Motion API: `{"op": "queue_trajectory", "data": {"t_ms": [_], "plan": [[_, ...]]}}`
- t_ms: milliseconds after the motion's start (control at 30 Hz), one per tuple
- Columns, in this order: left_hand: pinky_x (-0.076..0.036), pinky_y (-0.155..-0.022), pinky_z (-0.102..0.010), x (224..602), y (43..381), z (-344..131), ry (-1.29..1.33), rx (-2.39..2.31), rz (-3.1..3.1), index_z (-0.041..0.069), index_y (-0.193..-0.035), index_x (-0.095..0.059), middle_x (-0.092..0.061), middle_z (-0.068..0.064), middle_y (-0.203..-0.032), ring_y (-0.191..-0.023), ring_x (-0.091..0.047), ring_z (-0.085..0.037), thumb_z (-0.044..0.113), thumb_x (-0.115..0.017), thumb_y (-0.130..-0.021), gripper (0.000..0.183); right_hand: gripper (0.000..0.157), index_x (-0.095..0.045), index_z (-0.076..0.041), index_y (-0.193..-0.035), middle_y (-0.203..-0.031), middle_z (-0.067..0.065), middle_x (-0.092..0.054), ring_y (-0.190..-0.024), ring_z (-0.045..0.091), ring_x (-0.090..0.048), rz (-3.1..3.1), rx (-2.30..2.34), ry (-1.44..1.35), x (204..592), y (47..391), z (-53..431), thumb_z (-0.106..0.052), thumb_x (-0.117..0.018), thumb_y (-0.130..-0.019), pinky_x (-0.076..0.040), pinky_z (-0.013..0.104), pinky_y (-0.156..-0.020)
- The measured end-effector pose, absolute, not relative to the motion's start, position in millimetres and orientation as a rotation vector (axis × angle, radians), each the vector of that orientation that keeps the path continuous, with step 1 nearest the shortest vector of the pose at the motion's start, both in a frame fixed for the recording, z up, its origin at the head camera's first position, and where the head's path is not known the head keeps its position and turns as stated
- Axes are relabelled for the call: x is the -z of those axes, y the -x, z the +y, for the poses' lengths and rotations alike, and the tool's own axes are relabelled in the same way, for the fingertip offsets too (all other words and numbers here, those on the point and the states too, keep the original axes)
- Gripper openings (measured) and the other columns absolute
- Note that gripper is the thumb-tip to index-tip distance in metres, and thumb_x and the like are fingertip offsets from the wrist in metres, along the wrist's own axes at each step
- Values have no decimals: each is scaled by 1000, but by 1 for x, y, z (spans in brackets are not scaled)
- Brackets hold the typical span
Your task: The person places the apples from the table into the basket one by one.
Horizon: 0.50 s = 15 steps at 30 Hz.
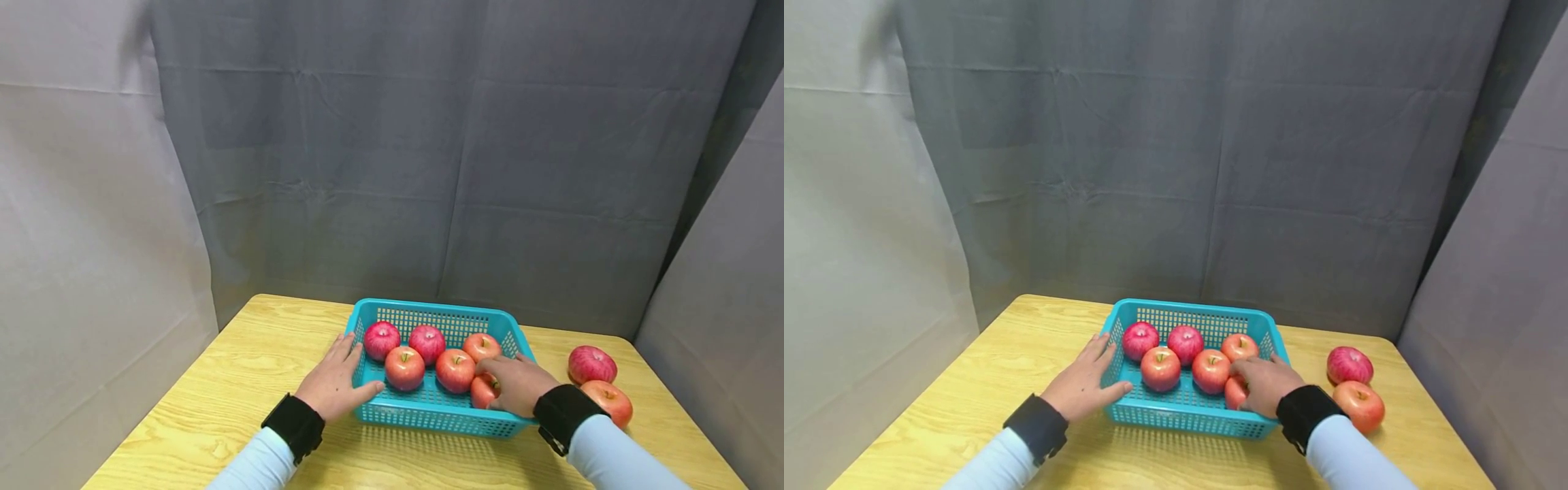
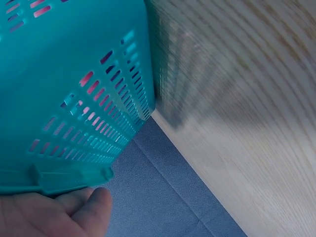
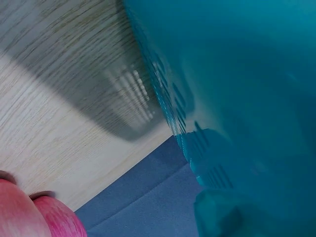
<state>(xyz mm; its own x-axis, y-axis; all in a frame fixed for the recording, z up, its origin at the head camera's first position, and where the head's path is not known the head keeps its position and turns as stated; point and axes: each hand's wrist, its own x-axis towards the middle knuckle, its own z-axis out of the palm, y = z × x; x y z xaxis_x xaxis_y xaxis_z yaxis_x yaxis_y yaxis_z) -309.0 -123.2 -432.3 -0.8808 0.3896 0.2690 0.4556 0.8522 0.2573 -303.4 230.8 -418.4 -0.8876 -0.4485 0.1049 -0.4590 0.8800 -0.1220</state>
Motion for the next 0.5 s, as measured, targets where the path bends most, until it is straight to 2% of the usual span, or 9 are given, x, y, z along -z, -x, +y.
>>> {"op": "queue_trajectory", "data": {"t_ms": [167,367,500], "plan": [[-32,-107,-47,432,309,-123,651,458,-2818,3,-143,-37,-25,-15,-152,-138,-9,-27,76,-44,-81,96,48,-61,-21,-108,-102,-4,-63,-99,17,-53,-3014,-241,-672,419,306,230,-40,-82,-69,-27,66,-101],[-32,-107,-48,431,308,-123,657,478,-2822,3,-144,-36,-25,-15,-152,-138,-9,-29,69,-50,-83,91,49,-61,-20,-109,-103,-3,-63,-102,18,-53,-3010,-244,-668,421,306,230,-41,-81,-70,-26,67,-102],[-32,-107,-48,431,308,-123,655,473,-2827,3,-144,-36,-25,-15,-152,-138,-10,-29,71,-49,-83,92,48,-61,-19,-110,-105,-2,-63,-104,18,-52,-2994,-242,-681,421,305,231,-41,-80,-71,-26,66,-102]]}}
